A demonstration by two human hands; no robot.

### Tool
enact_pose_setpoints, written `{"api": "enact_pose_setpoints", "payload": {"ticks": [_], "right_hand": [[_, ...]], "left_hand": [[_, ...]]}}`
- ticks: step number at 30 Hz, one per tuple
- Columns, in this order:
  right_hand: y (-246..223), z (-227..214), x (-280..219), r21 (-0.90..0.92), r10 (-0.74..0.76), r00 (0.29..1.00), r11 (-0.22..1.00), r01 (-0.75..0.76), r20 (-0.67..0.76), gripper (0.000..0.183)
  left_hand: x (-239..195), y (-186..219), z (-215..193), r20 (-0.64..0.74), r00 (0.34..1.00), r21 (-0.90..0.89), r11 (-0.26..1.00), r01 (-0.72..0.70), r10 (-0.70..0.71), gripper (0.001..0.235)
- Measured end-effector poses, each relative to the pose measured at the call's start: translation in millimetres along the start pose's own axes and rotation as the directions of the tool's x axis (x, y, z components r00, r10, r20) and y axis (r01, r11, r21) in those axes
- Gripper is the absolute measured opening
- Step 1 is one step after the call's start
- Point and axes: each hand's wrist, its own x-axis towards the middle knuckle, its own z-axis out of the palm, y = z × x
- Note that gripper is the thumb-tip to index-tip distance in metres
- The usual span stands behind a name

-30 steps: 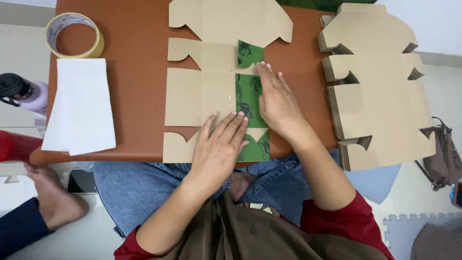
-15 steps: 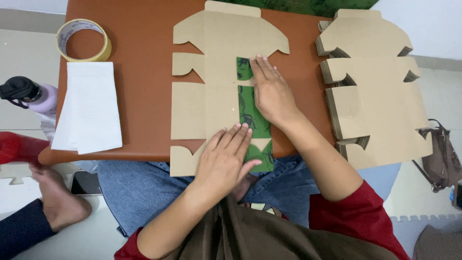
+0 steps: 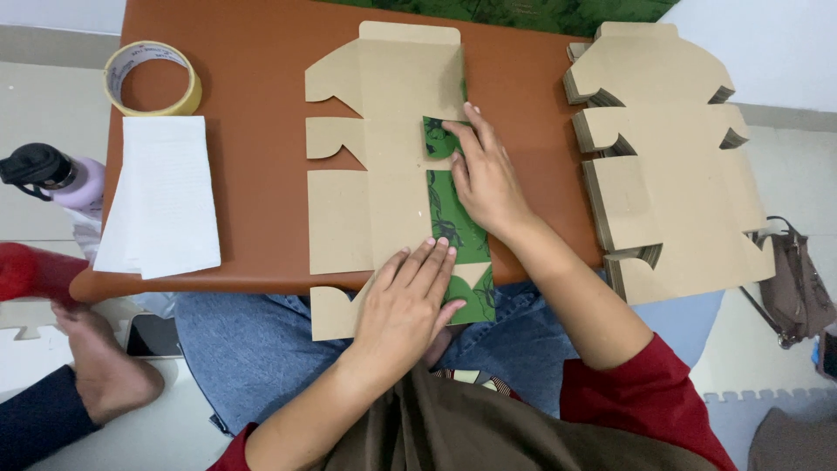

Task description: Folding and assembling small cardboard boxes from flat templates and adding decorative sleeves.

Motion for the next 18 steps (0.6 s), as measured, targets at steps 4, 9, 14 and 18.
{"api": "enact_pose_setpoints", "payload": {"ticks": [4, 9, 14, 18], "right_hand": [[1, -5, 12, -0.001, -0.028, 0.996, 1.000, 0.028, 0.086, 0.049], [-8, -19, 46, 0.047, 0.069, 0.909, 0.994, -0.096, 0.410, 0.061], [-9, -10, 72, -0.033, 0.121, 0.863, 0.992, -0.120, 0.490, 0.086], [-4, 0, 97, -0.066, 0.212, 0.890, 0.977, -0.203, 0.404, 0.094]], "left_hand": [[0, 0, 2, 0.002, 1.000, -0.004, 1.000, 0.006, -0.006, 0.059], [-2, -1, 4, 0.007, 1.000, 0.180, 0.984, -0.008, 0.007, 0.064], [-4, -2, 8, -0.004, 1.000, 0.183, 0.983, -0.007, 0.008, 0.064], [-4, -1, 8, -0.003, 1.000, 0.192, 0.981, -0.006, 0.007, 0.065]]}}
